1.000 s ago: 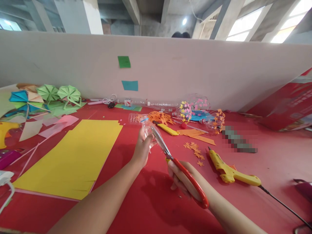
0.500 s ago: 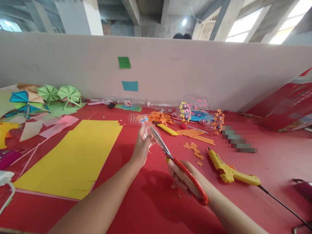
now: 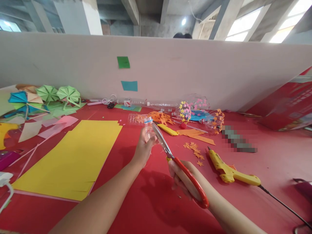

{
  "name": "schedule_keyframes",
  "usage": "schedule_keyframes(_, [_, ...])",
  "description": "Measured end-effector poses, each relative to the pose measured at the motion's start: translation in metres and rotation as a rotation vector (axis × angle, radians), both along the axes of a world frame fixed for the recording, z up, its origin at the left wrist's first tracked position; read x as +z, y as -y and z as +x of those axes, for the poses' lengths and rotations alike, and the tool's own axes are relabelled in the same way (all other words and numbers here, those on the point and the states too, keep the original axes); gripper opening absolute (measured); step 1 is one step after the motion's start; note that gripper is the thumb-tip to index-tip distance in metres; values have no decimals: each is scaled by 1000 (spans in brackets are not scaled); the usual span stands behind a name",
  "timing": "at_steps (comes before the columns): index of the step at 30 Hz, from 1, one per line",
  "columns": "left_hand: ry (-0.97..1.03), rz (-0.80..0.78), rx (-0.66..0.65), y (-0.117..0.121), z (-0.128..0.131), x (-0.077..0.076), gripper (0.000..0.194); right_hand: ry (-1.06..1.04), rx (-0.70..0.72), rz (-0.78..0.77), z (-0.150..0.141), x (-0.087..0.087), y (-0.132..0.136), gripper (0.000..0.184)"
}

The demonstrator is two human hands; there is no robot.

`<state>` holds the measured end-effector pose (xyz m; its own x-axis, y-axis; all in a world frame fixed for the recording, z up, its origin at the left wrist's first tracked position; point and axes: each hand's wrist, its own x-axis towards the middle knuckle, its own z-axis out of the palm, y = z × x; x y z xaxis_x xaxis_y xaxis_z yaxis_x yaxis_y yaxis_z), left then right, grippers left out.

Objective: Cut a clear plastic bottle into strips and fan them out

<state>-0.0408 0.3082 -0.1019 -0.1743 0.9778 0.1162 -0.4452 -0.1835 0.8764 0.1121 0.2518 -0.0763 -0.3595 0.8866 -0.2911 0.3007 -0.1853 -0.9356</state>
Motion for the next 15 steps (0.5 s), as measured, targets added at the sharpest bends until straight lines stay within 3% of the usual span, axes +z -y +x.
schedule_keyframes(10, [-24, -9, 2, 2, -1, 6, 42, 36, 2, -5, 1, 0, 1, 53])
schedule_keyframes(15, [-46, -17, -7, -2, -4, 1, 43, 42, 18, 1, 2, -2, -2, 55])
